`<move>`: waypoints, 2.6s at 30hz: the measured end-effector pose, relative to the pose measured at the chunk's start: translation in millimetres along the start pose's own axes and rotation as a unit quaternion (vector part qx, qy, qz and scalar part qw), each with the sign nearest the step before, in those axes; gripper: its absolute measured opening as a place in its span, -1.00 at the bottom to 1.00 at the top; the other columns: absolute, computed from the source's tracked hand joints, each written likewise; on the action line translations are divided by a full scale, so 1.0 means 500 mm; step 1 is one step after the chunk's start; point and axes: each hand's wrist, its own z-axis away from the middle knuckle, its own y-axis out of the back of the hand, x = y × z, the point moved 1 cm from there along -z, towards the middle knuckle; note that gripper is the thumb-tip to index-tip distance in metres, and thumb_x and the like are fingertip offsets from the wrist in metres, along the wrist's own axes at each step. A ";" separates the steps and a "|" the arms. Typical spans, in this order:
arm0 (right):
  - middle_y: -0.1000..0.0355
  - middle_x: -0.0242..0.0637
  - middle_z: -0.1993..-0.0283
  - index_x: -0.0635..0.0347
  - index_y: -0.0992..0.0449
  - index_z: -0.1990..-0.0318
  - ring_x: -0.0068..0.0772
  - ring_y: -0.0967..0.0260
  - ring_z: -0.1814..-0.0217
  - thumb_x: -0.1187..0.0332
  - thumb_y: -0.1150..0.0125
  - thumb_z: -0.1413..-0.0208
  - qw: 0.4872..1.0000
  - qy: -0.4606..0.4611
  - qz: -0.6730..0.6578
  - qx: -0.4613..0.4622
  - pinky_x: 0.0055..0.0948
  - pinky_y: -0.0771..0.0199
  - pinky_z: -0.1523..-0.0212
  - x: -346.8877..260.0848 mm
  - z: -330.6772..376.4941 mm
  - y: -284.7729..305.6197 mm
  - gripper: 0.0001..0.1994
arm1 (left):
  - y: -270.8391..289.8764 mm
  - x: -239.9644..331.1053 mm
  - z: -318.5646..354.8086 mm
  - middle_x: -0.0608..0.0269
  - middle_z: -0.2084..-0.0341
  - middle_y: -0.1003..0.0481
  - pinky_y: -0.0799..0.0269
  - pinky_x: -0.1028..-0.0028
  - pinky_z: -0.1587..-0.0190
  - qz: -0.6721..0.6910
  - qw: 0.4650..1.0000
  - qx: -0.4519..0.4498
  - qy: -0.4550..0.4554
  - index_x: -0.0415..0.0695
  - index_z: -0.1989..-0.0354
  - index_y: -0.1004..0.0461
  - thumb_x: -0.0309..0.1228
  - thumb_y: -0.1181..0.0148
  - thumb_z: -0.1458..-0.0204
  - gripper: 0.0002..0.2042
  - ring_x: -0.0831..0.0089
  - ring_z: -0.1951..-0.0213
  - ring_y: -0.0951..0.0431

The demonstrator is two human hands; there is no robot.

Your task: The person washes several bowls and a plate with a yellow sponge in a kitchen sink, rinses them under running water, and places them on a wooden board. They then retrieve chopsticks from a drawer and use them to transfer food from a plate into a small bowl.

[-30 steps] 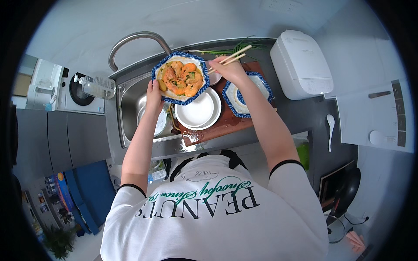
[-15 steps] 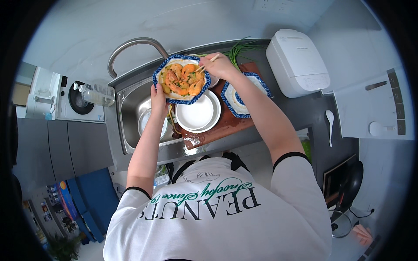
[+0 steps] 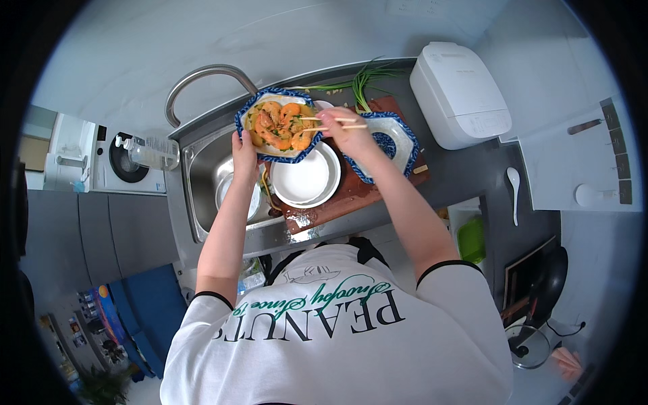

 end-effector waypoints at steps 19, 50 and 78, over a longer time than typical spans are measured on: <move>-0.57 -0.17 0.08 0.37 -0.58 0.06 -0.44 -0.55 0.08 0.32 -0.14 -0.33 0.995 0.026 -0.015 0.093 -0.52 -0.58 0.03 0.119 -0.010 -0.015 -0.75 | -0.002 -0.009 0.013 0.12 0.04 -0.42 -0.50 0.40 0.10 -0.003 1.000 0.013 0.011 -0.17 -0.15 -0.21 -0.22 0.17 -0.41 -0.69 0.41 0.09 -0.45; -0.57 -0.31 0.25 0.30 -0.61 0.15 -0.49 -0.55 0.19 0.30 -0.18 -0.29 0.996 0.000 0.090 0.026 -0.52 -0.61 0.14 0.020 -0.017 0.090 -0.78 | 0.015 -0.024 0.055 0.17 0.10 -0.42 -0.52 0.46 0.35 0.035 0.997 0.064 0.003 -0.11 -0.12 -0.21 -0.18 0.17 -0.40 -0.70 0.48 0.17 -0.46; -0.60 -0.22 0.30 0.21 -0.64 0.20 -0.28 -0.56 0.26 0.14 -0.21 -0.26 0.960 0.039 0.273 -0.043 -0.37 -0.50 0.18 -0.030 -0.081 0.070 -0.71 | 0.021 0.024 0.121 0.15 0.07 -0.43 -0.55 0.45 0.53 -0.003 0.995 0.092 0.028 -0.05 -0.15 -0.20 -0.11 0.19 -0.39 -0.66 0.40 0.21 -0.55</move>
